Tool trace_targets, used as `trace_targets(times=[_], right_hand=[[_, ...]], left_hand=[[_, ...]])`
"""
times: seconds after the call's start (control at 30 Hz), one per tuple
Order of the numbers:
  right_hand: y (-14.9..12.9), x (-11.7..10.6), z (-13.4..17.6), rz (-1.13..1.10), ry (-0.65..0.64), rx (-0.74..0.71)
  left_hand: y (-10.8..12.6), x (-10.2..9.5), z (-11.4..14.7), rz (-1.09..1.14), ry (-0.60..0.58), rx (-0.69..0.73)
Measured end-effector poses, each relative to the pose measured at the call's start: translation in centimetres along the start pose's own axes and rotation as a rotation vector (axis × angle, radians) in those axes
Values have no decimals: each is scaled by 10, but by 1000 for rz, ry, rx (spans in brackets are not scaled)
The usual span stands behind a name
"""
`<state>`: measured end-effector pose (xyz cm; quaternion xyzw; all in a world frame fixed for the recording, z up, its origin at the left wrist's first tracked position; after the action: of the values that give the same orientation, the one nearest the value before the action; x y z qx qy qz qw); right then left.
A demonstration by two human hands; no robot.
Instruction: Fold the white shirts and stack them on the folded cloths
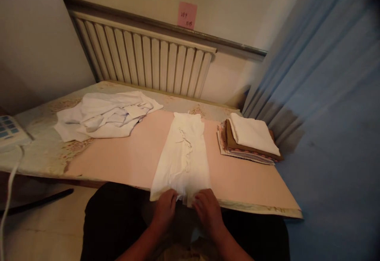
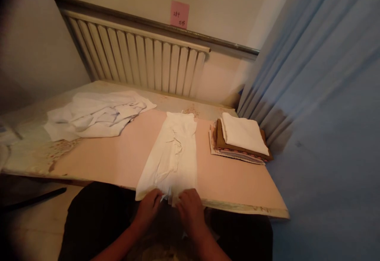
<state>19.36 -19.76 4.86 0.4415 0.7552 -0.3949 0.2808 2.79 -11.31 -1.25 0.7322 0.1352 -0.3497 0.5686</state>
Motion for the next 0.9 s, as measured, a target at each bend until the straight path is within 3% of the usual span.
trace_targets(times=[0.13, 0.33, 0.47, 0.9], right_hand=[[-13, 31, -1, 98, -57, -126], [-10, 58, 1, 215, -36, -148], [-7, 64, 5, 255, 34, -158], [3, 71, 14, 250, 86, -241]], left_hand=[[-2, -3, -3, 86, -38, -95], [4, -8, -4, 104, -48, -138], [5, -8, -4, 127, -36, -150], [10, -12, 0, 134, -44, -139]])
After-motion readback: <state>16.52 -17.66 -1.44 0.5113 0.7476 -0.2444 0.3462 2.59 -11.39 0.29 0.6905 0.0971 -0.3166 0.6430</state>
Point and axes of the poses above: each hand's wrist, its own z-axis away from the middle knuckle, its own x-axis out of the palm, y = z × x, the point moved 4 cm from there along -z, towards the middle knuckle, and after that the axes turned 5 degrees about -x, right-handed, at the moved point
